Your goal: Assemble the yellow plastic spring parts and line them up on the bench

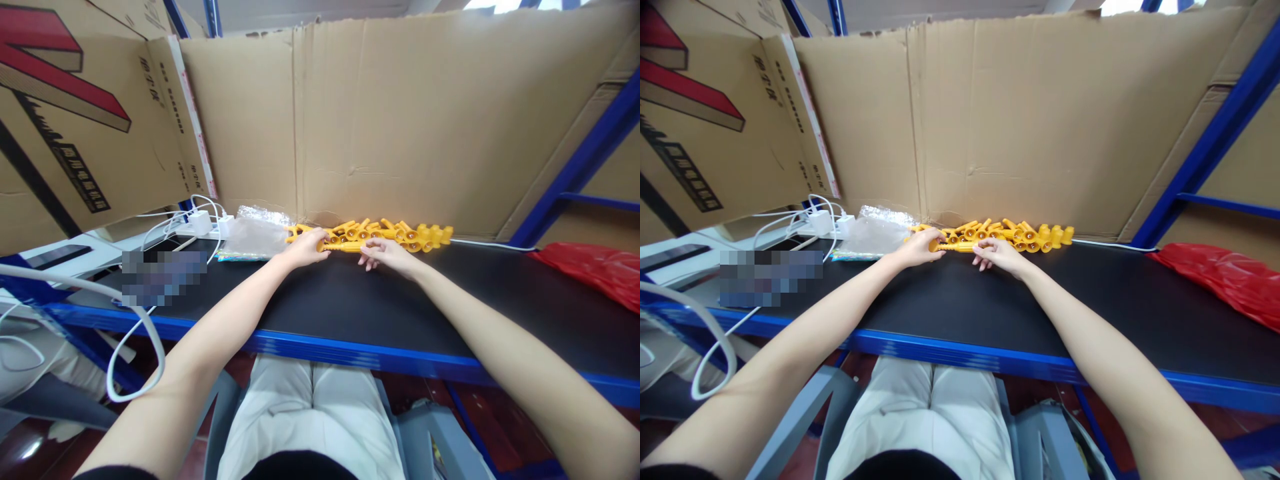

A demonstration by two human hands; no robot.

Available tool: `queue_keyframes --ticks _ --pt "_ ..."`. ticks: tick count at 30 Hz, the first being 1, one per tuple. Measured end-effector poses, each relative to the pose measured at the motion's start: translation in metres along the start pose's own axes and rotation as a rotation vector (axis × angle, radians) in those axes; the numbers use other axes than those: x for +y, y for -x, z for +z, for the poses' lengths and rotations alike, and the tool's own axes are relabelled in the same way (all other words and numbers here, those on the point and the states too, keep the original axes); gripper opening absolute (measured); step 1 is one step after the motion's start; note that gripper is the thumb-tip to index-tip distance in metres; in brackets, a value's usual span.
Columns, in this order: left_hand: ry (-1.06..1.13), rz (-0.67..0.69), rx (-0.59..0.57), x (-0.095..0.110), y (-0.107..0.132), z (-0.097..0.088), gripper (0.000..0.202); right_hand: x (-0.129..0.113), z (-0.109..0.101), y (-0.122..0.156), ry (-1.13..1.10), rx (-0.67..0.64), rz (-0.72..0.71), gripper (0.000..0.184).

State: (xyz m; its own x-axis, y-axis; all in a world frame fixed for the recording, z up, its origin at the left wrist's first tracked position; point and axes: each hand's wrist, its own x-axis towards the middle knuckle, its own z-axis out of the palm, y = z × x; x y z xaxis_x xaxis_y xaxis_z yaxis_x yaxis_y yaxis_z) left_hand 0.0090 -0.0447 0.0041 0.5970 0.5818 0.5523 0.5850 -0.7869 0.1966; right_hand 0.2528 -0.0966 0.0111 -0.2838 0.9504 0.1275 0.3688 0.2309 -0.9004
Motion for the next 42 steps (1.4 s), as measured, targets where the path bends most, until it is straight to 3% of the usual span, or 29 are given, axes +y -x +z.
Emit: queue_keyframes --ticks 11,26,31,34,42 --pt "-0.014 0.031 -0.003 0.004 -0.001 0.0 0.025 -0.001 -0.001 0.0 -0.036 -0.045 -0.052 0.043" --pt "0.011 0.008 0.018 0.005 -0.002 0.001 0.025 0.004 0.009 -0.006 -0.21 0.076 0.185 0.052" --pt "0.044 -0.093 0.026 0.003 -0.002 0.002 0.025 0.006 0.008 -0.006 -0.251 0.052 0.116 0.035" --pt "0.058 -0.137 0.018 0.001 -0.003 0.003 0.026 0.008 0.009 -0.006 -0.259 0.063 0.042 0.046" --pt "0.069 -0.108 0.018 0.005 -0.002 0.002 0.029 0.006 0.007 -0.003 -0.142 0.079 -0.039 0.034"
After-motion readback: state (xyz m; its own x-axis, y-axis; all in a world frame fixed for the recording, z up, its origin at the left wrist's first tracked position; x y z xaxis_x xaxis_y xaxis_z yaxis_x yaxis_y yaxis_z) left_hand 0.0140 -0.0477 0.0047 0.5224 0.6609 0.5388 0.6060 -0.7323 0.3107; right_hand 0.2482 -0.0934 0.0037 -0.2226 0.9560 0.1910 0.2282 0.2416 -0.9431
